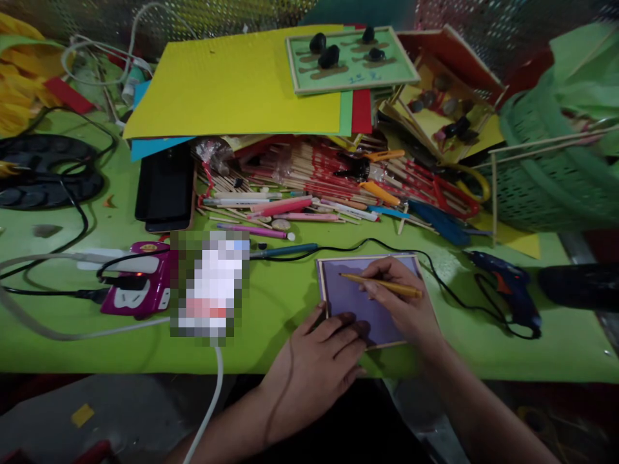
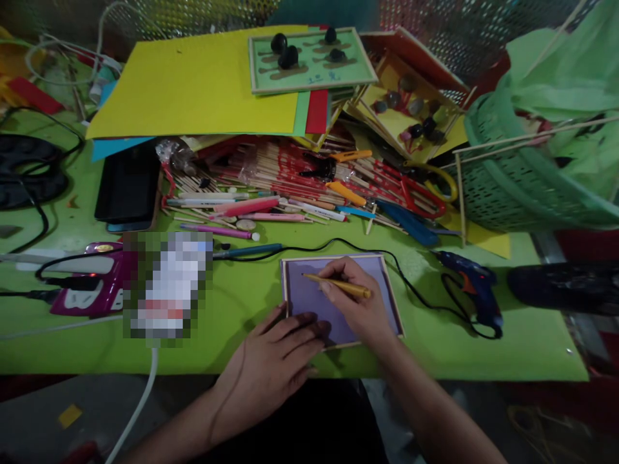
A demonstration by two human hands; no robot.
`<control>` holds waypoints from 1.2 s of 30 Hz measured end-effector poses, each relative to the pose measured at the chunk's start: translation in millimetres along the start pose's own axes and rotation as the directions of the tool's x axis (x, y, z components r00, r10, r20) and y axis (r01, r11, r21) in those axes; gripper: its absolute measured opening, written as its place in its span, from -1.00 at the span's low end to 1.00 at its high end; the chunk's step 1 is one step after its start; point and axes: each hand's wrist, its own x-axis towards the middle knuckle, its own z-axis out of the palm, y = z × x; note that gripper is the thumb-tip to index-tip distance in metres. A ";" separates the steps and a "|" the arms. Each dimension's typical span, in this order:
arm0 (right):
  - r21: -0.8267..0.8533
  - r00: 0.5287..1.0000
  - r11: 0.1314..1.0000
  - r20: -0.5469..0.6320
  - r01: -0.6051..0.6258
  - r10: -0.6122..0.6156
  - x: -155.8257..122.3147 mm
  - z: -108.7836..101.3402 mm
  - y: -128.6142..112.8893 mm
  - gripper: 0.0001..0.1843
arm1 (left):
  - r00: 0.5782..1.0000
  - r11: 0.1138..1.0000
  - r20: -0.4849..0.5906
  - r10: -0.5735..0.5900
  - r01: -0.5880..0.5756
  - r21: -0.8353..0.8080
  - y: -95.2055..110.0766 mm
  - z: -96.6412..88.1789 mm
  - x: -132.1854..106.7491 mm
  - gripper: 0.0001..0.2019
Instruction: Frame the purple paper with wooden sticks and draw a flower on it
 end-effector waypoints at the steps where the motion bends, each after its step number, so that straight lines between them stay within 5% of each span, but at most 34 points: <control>1: 0.001 1.000 1.000 -0.002 -0.002 0.002 0.2 0.3 -0.1 -0.88 | 1.000 1.000 0.001 -0.001 0.001 -0.003 0.0 -0.1 0.1 -0.66; 36: -0.071 0.998 0.997 -0.049 0.028 -0.031 2.7 2.5 -5.0 -0.93 | 1.000 1.000 -0.019 0.000 0.000 -0.012 -0.4 -0.6 0.5 -0.68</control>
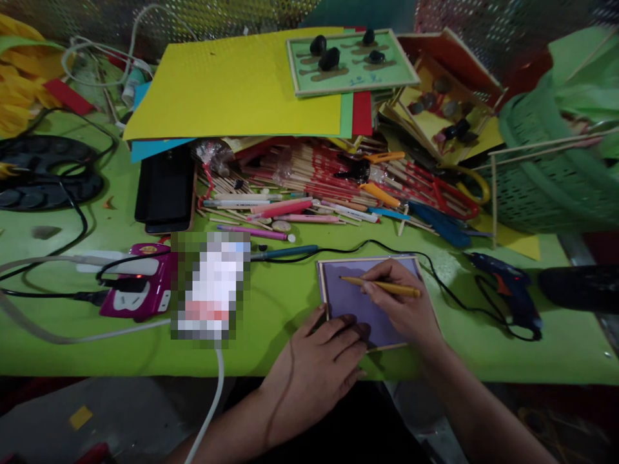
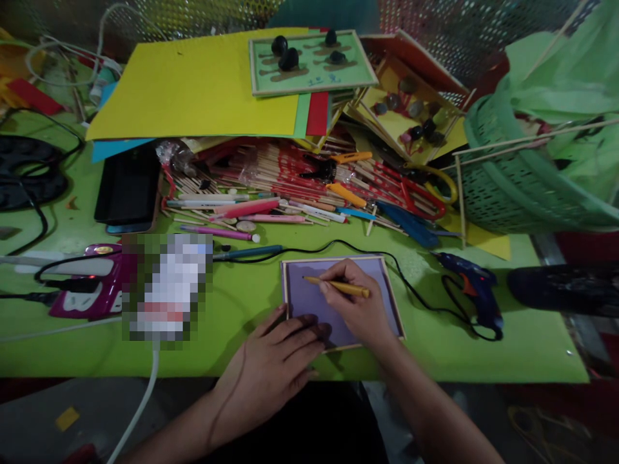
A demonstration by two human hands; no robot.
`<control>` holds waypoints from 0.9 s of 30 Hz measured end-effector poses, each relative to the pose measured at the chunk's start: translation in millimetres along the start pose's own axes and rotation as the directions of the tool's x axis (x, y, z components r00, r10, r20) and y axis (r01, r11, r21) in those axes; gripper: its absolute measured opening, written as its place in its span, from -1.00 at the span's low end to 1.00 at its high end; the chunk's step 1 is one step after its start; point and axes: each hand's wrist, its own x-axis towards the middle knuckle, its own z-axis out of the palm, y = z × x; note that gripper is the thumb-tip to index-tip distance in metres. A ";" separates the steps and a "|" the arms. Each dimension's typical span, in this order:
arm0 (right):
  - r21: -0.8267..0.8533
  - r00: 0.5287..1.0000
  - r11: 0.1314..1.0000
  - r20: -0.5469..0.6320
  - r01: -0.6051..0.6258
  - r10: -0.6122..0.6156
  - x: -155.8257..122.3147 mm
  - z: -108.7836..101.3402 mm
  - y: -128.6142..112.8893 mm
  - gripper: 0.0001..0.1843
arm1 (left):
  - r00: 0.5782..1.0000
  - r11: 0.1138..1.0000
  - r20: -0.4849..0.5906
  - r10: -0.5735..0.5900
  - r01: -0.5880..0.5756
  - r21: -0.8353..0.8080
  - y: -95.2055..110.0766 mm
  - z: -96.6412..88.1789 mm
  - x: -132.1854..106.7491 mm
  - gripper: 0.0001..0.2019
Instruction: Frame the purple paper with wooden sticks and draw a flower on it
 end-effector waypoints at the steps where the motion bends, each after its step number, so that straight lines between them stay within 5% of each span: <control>1: 0.001 1.000 1.000 0.003 0.001 -0.001 -0.2 -0.3 0.4 -0.94 | 1.000 1.000 0.003 -0.001 0.001 -0.003 0.1 -0.3 0.0 -0.68; 27: -0.009 0.999 1.000 0.031 0.019 -0.019 -2.8 -2.9 5.0 -0.96 | 1.000 1.000 0.026 -0.004 0.004 -0.001 0.8 -2.9 1.6 -0.68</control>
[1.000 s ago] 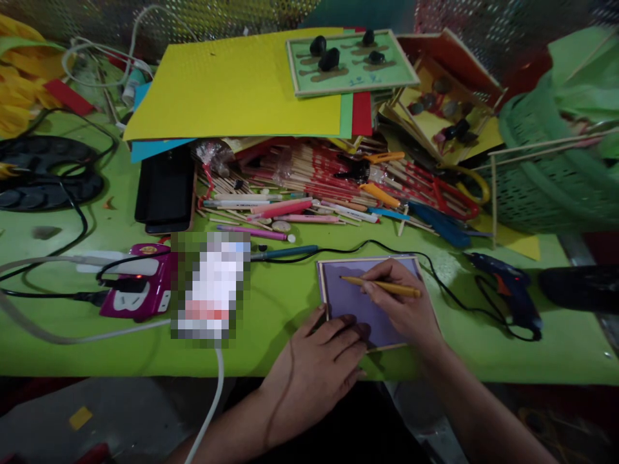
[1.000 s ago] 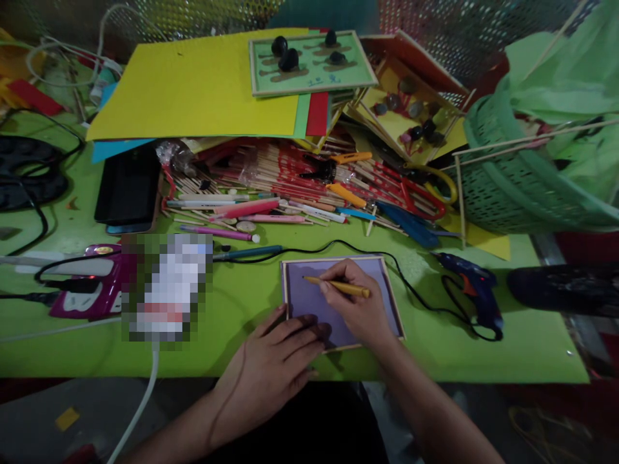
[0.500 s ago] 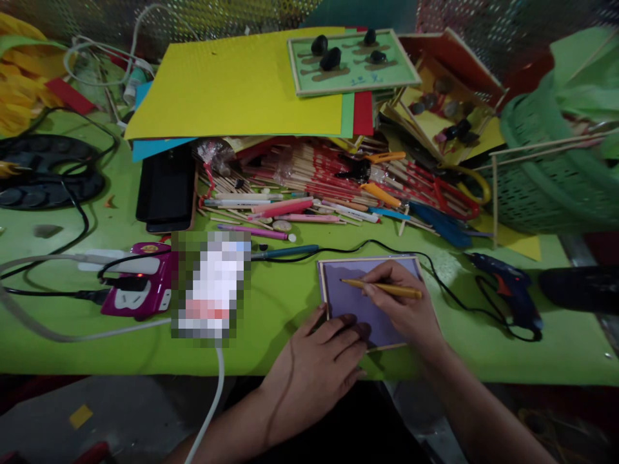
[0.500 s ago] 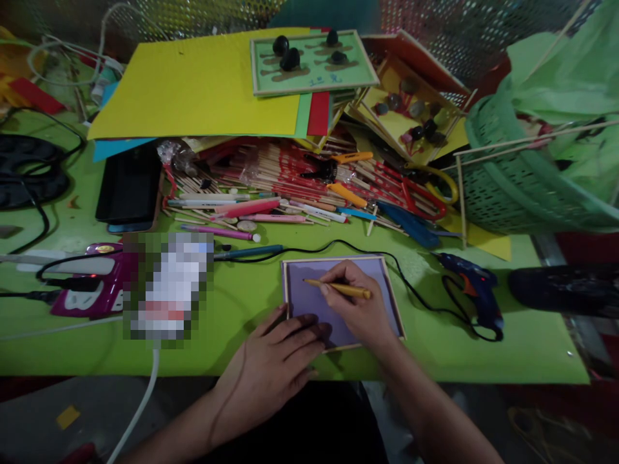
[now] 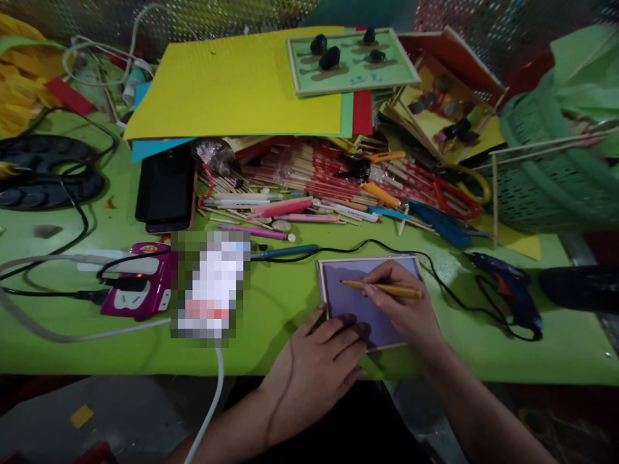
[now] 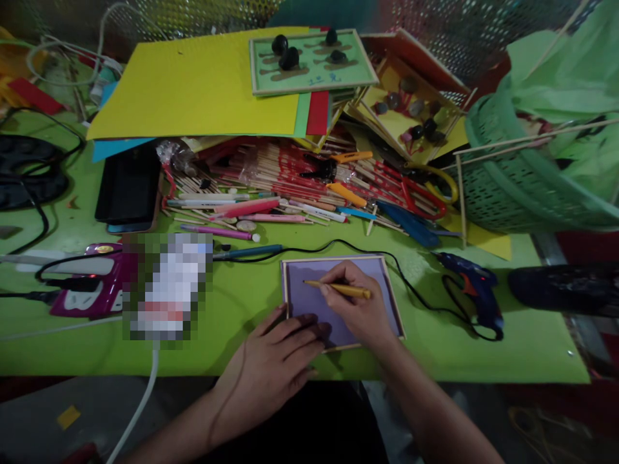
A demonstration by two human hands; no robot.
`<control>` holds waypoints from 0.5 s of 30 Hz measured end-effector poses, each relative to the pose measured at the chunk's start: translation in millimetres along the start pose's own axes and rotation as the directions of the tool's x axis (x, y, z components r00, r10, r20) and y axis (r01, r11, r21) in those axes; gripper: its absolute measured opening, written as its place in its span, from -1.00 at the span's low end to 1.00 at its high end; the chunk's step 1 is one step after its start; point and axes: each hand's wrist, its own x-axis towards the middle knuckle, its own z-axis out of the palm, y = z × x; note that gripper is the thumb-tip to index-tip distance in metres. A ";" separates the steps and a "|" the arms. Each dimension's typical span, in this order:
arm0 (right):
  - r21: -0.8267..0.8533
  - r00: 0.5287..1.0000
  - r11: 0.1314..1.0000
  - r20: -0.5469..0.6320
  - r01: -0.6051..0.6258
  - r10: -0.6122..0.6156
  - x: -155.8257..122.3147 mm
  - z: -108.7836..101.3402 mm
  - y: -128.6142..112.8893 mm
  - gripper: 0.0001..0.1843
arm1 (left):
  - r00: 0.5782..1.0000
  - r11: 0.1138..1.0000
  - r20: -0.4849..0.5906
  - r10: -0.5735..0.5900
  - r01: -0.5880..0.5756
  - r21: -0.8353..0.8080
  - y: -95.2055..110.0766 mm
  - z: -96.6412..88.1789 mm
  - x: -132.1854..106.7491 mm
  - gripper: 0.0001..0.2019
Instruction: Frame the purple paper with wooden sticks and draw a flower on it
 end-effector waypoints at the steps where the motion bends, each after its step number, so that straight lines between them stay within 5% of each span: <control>1: -0.001 1.000 1.000 -0.001 0.001 -0.001 -0.1 -0.1 0.1 -0.96 | 1.000 1.000 0.001 0.001 -0.001 -0.003 -0.1 0.2 -0.2 -0.68; 15: -0.015 1.000 1.000 -0.017 -0.008 0.007 0.0 1.3 0.6 -0.95 | 1.000 1.000 -0.013 0.004 -0.004 0.014 -0.7 2.8 -1.6 -0.67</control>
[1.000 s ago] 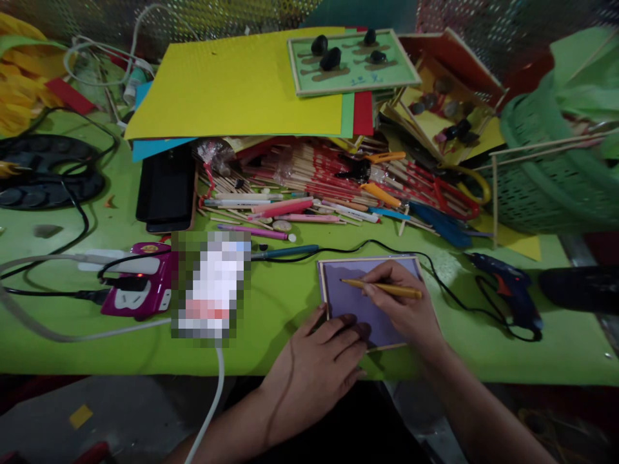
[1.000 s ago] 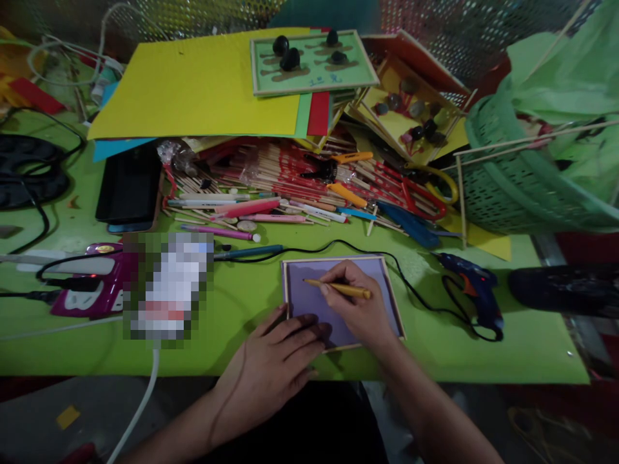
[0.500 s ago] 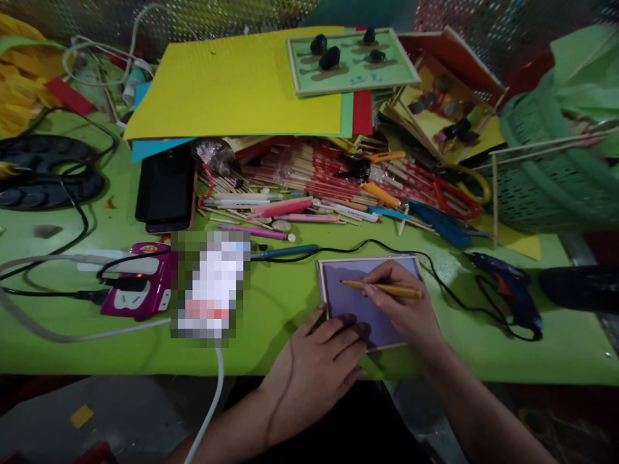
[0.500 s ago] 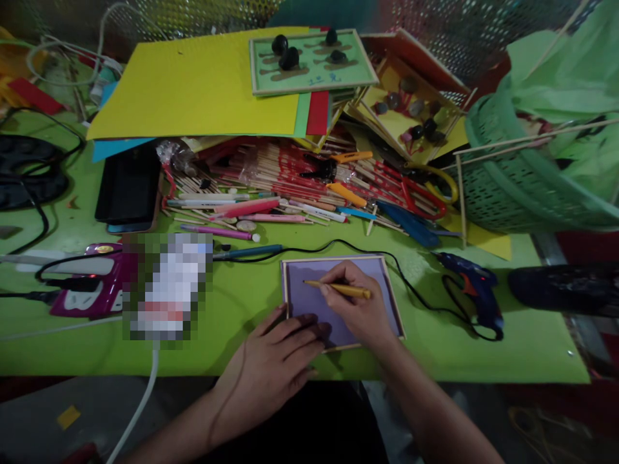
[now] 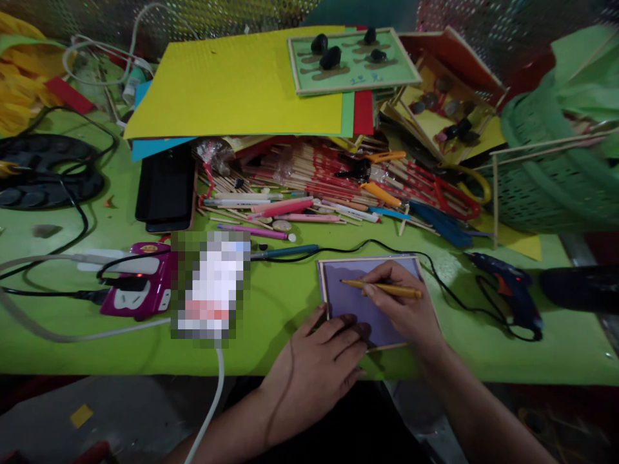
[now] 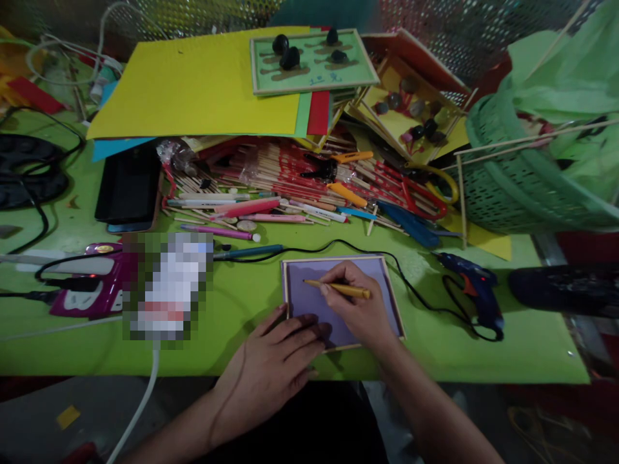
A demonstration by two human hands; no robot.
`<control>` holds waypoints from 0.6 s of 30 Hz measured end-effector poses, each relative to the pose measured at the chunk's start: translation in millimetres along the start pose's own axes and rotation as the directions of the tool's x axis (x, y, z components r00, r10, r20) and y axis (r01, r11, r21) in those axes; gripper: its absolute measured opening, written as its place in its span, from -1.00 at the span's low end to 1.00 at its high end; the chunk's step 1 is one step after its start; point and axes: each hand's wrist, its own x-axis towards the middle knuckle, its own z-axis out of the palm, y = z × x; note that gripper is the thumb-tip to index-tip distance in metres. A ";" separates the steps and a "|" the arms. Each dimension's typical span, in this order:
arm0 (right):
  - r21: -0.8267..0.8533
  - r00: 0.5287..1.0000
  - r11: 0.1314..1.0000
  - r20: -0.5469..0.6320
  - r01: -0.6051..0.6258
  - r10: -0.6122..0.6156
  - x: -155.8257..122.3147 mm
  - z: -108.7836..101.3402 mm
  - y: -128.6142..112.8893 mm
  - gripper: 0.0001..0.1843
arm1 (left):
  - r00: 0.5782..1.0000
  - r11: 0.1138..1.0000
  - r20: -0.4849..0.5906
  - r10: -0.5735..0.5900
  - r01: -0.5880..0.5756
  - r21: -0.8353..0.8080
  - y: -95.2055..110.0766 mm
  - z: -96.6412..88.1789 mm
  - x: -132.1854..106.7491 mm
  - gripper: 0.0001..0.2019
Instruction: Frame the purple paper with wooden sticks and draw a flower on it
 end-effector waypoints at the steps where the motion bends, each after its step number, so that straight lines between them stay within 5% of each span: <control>1: -0.001 1.000 1.000 0.002 0.000 0.000 0.1 0.0 -0.6 -0.95 | 1.000 1.000 -0.003 0.001 -0.001 0.003 0.2 0.0 0.1 -0.68; 18: 0.003 1.000 1.000 0.011 -0.019 0.019 1.1 0.9 -2.4 -0.95 | 1.000 1.000 0.019 -0.001 0.001 -0.012 0.1 -0.6 0.0 -0.67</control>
